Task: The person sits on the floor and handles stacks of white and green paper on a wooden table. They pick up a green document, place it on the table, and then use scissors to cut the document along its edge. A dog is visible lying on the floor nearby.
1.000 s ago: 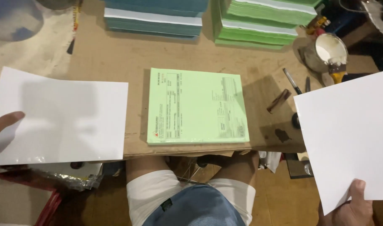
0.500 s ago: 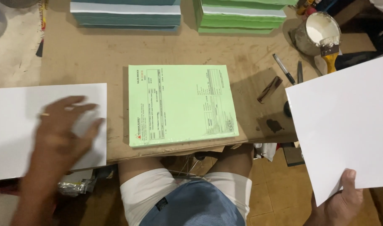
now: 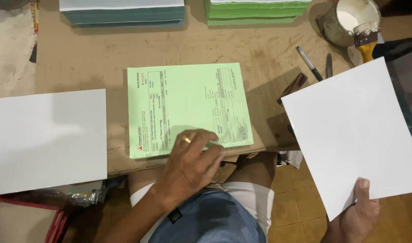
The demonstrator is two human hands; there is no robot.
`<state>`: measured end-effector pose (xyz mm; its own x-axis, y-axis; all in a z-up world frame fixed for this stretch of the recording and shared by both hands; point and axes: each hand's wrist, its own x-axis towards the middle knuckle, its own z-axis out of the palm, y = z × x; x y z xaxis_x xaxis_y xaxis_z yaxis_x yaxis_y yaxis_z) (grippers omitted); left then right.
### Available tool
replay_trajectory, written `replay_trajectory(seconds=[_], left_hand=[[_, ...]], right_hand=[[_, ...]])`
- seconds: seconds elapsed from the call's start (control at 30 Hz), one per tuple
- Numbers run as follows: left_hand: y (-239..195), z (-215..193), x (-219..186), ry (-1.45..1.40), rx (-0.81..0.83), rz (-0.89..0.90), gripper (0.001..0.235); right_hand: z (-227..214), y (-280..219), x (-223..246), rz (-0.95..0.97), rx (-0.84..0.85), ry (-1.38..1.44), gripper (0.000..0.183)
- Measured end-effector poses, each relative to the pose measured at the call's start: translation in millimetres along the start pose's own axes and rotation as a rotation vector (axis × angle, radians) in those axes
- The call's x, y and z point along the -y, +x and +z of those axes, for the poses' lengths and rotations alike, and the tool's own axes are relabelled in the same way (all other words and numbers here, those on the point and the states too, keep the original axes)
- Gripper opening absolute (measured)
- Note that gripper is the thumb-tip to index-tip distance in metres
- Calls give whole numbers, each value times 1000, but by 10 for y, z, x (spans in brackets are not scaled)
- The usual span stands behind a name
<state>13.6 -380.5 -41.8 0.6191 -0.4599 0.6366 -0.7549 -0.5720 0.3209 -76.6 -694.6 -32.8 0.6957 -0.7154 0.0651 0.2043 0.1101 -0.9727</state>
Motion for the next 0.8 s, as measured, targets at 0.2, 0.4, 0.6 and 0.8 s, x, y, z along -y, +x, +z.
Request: replay_trajectory(seconds=[0.2, 0.4, 0.6, 0.8], left_hand=[[50, -252, 252, 46, 115, -74, 24], [186, -226, 526, -210, 267, -40, 24], [327, -27, 519, -169, 326, 186, 22], [379, 65, 472, 91, 424, 240, 25]], right_hand=[[-40, 168, -82, -4, -21, 43, 67], [128, 115, -29, 25, 55, 14, 71], [-54, 87, -105, 62, -96, -13, 63], [-171, 88, -122, 40, -95, -61, 65]])
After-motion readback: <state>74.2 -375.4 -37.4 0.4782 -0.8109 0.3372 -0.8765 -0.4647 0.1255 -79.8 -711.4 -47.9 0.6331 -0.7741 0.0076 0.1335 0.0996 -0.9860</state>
